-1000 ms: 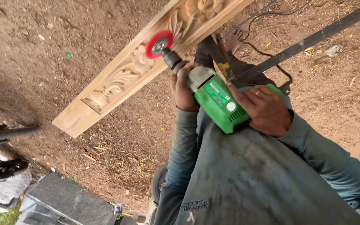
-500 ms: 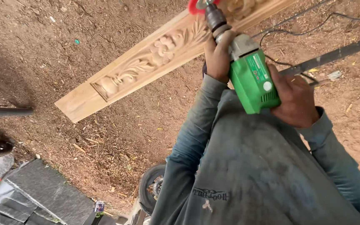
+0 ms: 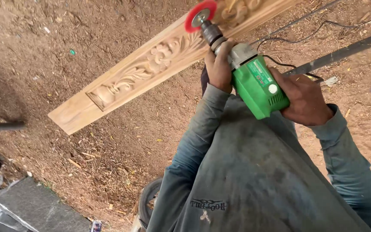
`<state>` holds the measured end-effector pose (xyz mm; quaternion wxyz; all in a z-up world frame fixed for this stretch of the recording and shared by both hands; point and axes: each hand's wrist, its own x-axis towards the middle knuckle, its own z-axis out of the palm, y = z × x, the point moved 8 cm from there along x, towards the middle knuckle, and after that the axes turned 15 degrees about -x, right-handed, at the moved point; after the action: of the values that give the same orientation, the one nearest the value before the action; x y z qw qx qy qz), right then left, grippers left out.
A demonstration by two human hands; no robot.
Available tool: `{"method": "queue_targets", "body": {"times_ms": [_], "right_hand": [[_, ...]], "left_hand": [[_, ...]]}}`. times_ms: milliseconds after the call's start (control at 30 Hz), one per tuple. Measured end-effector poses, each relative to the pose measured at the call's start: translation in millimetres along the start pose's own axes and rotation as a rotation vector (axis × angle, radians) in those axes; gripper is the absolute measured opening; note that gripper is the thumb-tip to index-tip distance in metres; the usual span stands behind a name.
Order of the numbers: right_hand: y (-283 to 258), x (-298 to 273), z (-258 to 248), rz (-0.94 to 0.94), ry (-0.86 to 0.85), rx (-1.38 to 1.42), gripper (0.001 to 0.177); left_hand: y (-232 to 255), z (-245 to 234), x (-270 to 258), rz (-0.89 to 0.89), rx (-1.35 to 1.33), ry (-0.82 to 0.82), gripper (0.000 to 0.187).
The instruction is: Sand the surface of an ornate carved wood piece using a power drill with a sanding disc attachment.
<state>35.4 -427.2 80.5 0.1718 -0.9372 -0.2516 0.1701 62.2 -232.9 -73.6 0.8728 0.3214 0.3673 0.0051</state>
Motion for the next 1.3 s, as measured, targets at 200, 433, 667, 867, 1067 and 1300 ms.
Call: {"method": "queue_targets", "body": {"times_ms": [200,433,667,867,1067,1300], "right_hand": [[-11.8,-22.0,-2.1,0.008,0.079,0.031,0.092],[-25.4,-39.6,-5.4,0.162,0.115,0.101,0.092],[-38.8,-38.2,0.8,0.17,0.139,0.087,0.09],[-53.1,-47.4,5.9,0.215,0.2,0.057,0.089],[-43.0,-36.3,12.2,0.319,0.119,0.027,0.095],[-16.8,-20.8,-7.9,0.266,0.093,0.015,0.091]], "left_hand": [[-1.9,12.0,-17.7,-0.042,0.011,-0.01,0.02],[-20.1,37.4,-22.6,-0.16,0.074,-0.134,0.02],[-7.2,29.5,-18.8,-0.163,0.077,-0.217,0.021],[-5.6,23.9,-30.1,-0.267,0.095,-0.223,0.018],[-5.8,40.3,-8.0,-0.258,0.138,-0.232,0.023],[-44.8,55.9,-2.5,-0.169,-0.028,-0.219,0.032]]}}
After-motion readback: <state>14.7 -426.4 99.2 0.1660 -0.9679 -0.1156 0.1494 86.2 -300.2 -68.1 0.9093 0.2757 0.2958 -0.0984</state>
